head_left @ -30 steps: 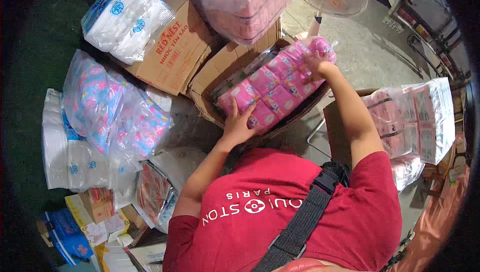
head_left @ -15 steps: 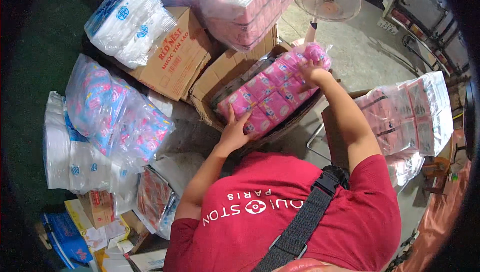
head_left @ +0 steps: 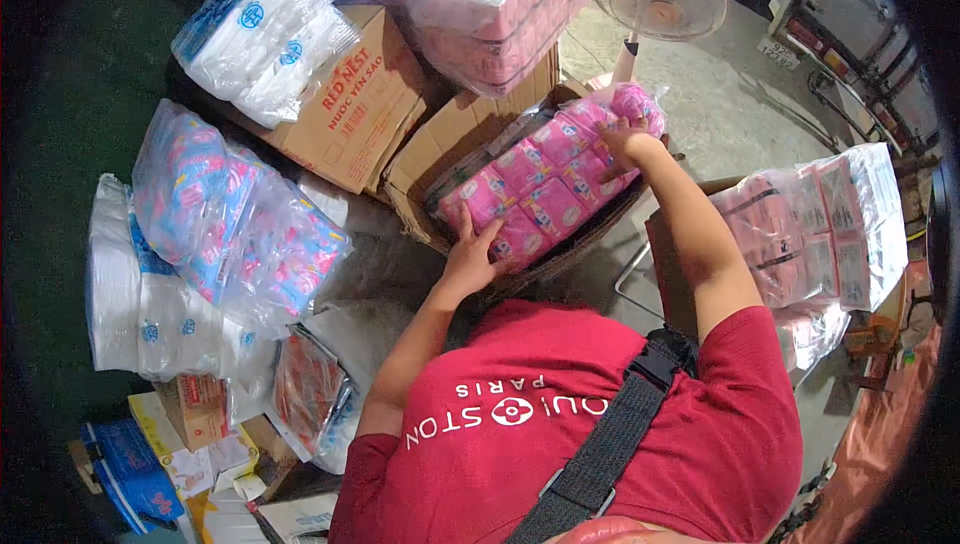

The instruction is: Organizes and stacks various packages of napkins and tissues in a storage or fulfillment area.

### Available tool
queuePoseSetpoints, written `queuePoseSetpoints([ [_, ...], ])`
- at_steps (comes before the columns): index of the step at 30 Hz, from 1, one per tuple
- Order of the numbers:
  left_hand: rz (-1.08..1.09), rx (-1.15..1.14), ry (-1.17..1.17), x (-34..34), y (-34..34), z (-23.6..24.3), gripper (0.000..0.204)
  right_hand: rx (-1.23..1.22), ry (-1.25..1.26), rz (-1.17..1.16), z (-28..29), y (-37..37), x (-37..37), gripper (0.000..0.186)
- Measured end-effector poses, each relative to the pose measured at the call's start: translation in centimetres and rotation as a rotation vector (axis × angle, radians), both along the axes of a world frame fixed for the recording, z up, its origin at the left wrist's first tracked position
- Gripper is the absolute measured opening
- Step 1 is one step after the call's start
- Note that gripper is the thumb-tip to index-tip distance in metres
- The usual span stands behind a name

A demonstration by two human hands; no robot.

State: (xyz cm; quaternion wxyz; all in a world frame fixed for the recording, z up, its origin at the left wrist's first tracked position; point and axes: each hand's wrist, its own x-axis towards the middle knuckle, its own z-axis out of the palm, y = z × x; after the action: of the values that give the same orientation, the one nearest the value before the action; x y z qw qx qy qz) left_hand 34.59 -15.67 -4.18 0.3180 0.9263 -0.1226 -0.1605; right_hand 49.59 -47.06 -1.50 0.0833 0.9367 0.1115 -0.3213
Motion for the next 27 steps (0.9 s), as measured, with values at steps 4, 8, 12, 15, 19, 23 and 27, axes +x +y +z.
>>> queuePoseSetpoints([
  [4, 0.031, -0.034, -0.271, 0.1, 1.1, -1.6, 0.061, -0.004, -0.062, 0.026, 1.3, 0.3, -0.6, 0.115],
  [8, 0.339, -0.383, -0.417, 0.7, 1.3, -3.6, 0.050, 0.406, -0.246, -0.173, -2.7, -7.0, 3.0, 0.086],
  [12, 0.639, -0.402, -0.126, 0.6, 2.7, -3.1, 0.047, 0.559, -0.852, -0.470, -4.2, -7.3, 2.1, 0.064],
  [15, 0.587, -0.277, 0.081, 1.7, 1.9, -1.1, 0.041, 0.578, -0.739, -0.628, -10.5, -9.8, 2.5, 0.059],
  [19, 0.284, -0.018, -0.142, 4.1, 0.2, -3.9, 0.038, 0.647, -0.931, -0.566, -15.0, -15.1, 2.3, 0.050],
  [23, 0.263, 0.015, -0.413, 2.6, 2.6, -2.9, 0.031, 0.496, -0.744, -0.694, -6.2, -6.6, 1.4, 0.043],
  [27, 0.309, -0.117, -0.363, 2.7, 2.7, -2.9, 0.031, 0.342, -0.756, -0.493, -5.1, -8.4, 1.7, 0.036],
])
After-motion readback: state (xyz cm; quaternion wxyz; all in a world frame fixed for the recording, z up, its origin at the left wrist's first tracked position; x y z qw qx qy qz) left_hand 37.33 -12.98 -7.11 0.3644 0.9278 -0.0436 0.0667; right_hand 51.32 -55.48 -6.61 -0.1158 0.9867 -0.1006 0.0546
